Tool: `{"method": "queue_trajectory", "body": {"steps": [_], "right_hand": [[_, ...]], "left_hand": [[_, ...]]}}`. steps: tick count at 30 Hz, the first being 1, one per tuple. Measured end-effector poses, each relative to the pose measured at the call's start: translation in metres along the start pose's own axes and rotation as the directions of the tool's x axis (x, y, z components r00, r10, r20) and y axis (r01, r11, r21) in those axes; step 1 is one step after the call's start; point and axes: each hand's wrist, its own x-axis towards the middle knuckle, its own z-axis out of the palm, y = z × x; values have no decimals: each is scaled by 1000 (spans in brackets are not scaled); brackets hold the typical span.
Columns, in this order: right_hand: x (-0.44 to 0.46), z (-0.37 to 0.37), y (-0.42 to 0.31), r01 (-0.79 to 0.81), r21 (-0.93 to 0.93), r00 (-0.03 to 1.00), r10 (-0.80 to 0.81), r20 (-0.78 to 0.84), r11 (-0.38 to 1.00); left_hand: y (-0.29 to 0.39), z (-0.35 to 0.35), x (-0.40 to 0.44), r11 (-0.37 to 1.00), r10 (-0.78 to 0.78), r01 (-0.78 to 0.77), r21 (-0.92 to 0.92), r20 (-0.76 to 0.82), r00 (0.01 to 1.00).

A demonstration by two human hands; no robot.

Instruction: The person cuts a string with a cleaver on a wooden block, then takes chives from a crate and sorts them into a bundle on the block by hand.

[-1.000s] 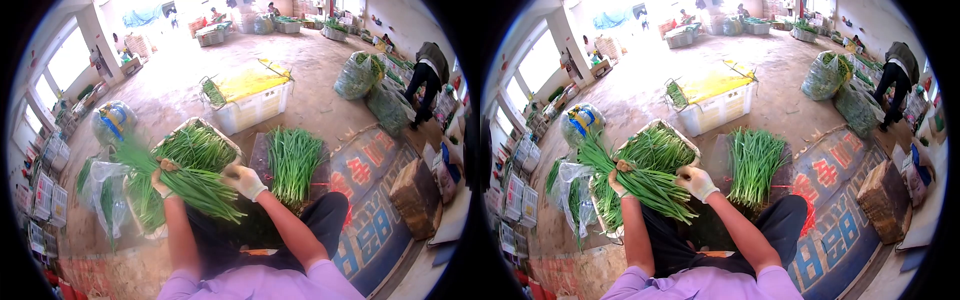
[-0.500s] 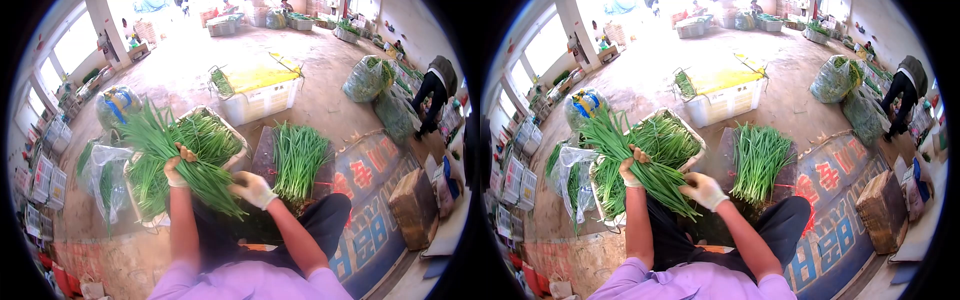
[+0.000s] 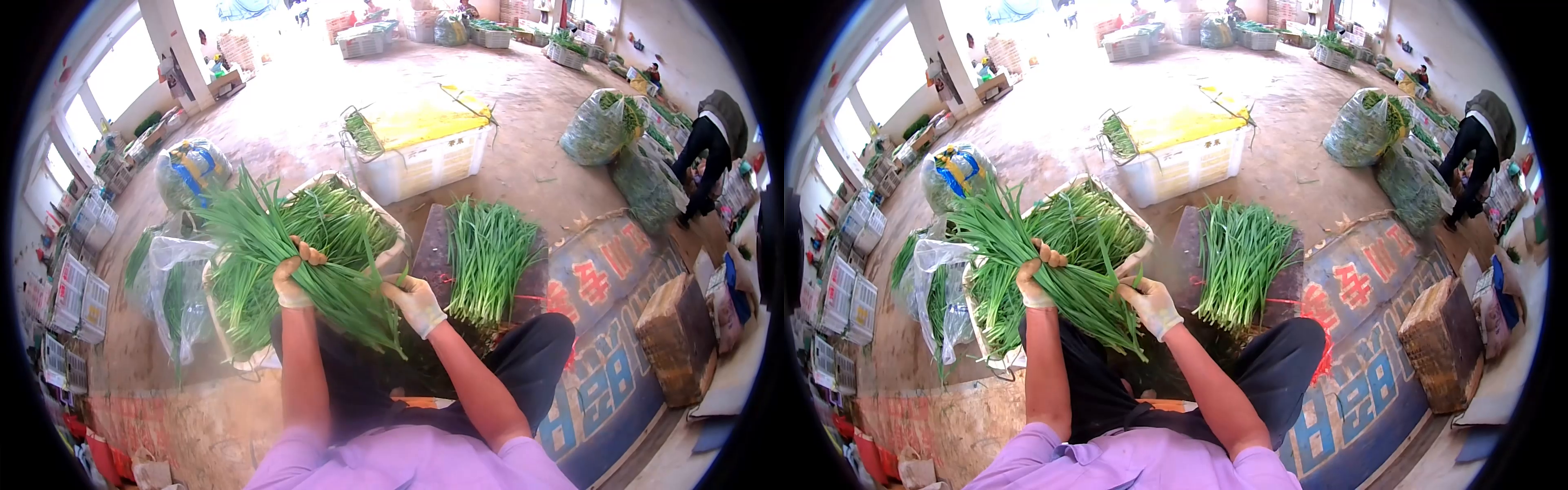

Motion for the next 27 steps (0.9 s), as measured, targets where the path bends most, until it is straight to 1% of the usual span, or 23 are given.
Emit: {"method": "queue_trajectory", "body": {"steps": [2, 3, 4, 5, 6, 7, 8, 9, 10, 12, 13, 15, 16, 18, 19, 20, 21, 22, 23, 24, 25, 26, 27], "right_hand": [[0, -4, 10, 55, 101, 998, -56, 5, 993], [1, -5, 14, 53, 101, 999, -53, 4, 994], [1, -7, 17, 66, 213, 995, -47, -93, 975], [2, -8, 19, 90, 320, 982, -30, -189, 943], [2, -15, 21, 90, 320, 982, -30, -189, 943], [1, -29, 25, 66, 618, 996, -19, -82, 784], [0, -39, 21, 3, 843, 999, -45, 25, 539], [-2, -45, 20, 59, 884, 995, 43, -89, 463], [-8, -54, 14, 82, 931, 993, 47, -106, 357], [-16, -69, 13, 115, 894, 990, 29, -141, 434], [-19, -70, 12, 113, 894, 990, 32, -141, 433], [-24, -71, 9, 140, 828, 972, 82, -218, 543], [-25, -77, 12, 139, 828, 973, 83, -217, 544], [-24, -96, 18, 198, 864, 965, 61, -254, 463], [-23, -103, 13, 210, 913, 959, 111, -262, 349], [-22, -112, 9, 217, 937, 964, 93, -250, 274], [-23, -121, 4, 258, 923, 952, 85, -292, 286], [-25, -126, -8, 300, 906, 938, 78, -337, 298], [-26, -133, -14, 320, 899, 931, 74, -357, 300], [-27, -139, -19, 346, 871, 923, 37, -382, 350], [-27, -145, -24, 369, 840, 916, 0, -402, 398], [-28, -145, -31, 380, 834, 910, -3, -414, 400], [-28, -142, -37, 352, 818, 922, -18, -387, 454]], "left_hand": [[0, -6, 1, 999, -5, 5, -36, -1, 1000], [2, -9, 2, 999, 20, -20, -44, 5, 1000], [3, -12, 2, 998, 45, -44, -51, 10, 999], [6, -15, 4, 993, 62, -60, -106, 16, 998], [11, -19, 4, 993, 62, -60, -106, 16, 998], [19, -25, 5, 986, 90, -89, -140, -4, 996], [27, -25, 6, 977, 118, -120, -174, -25, 993], [35, -26, 5, 958, 120, -128, -258, -49, 992], [43, -32, 5, 958, 119, -128, -257, -51, 992], [57, -44, 7, 954, 248, -264, -140, -125, 961], [62, -41, 7, 951, 252, -275, -145, -158, 955], [68, -34, 5, 956, 239, -262, -135, -161, 958], [71, -31, 4, 960, 229, -250, -127, -162, 960], [76, -26, 2, 959, 245, -268, -96, -204, 948], [77, -22, 2, 959, 252, -276, -66, -243, 937], [76, -18, 3, 960, 254, -276, -40, -279, 926], [79, -14, 0, 972, 220, -233, -8, -297, 929], [78, -9, 1, 964, 244, -267, -5, -385, 890], [79, -15, 2, 961, 236, -272, -59, -342, 909], [82, -23, 4, 955, 230, -274, -114, -299, 926], [85, -35, 6, 953, 216, -252, -169, -208, 954], [84, -27, 5, 957, 207, -246, -155, -231, 951], [83, -42, 11, 956, 224, -260, -139, -234, 946]]}}
